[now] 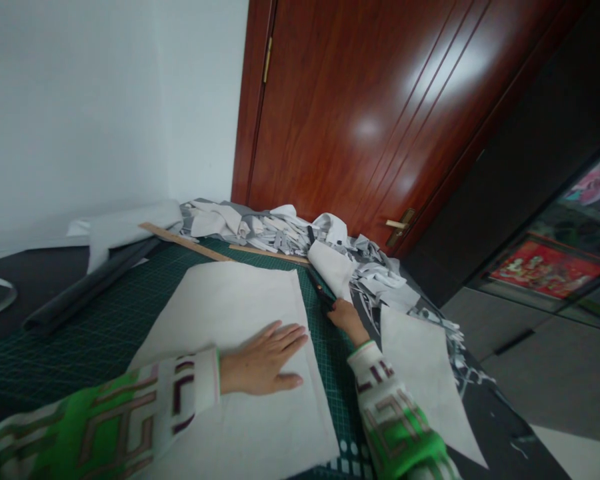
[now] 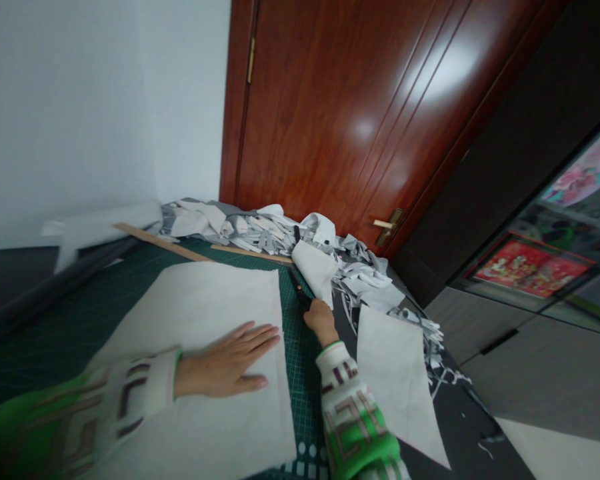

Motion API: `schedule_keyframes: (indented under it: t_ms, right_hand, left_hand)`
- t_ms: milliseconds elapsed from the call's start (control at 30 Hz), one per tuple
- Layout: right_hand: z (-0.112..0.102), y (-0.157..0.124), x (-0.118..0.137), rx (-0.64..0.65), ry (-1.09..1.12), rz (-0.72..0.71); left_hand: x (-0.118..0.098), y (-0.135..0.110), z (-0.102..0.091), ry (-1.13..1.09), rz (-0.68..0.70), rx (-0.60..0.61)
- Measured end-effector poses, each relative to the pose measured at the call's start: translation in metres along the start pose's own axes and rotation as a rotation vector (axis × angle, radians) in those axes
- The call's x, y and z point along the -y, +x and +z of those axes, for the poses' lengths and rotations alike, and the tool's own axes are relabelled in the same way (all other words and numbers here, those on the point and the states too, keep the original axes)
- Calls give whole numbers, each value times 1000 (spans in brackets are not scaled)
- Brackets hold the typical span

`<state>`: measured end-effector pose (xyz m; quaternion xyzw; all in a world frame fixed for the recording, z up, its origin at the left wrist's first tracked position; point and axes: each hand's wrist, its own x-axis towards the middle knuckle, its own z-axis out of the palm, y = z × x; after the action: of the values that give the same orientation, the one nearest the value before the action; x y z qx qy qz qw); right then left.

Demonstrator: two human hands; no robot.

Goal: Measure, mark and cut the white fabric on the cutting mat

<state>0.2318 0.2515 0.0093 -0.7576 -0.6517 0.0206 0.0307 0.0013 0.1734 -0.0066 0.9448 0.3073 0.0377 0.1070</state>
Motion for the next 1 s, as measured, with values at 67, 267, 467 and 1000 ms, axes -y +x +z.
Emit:
schedule_keyframes:
  t_ms: [67, 267, 467, 1000]
  right_hand:
    - [1, -1, 2, -45, -18, 26]
    - [-4, 1, 6, -29, -64, 30]
    - [-15, 10, 13, 46, -93, 58]
    - [-13, -6, -5, 21, -20, 86]
  left_hand:
    - [-1, 0, -1, -3, -4, -4]
    - [-3, -1, -3, -19, 12, -24]
    - [-1, -2, -2, -36, 11, -26]
    - [-3, -3, -3, -37, -9, 1]
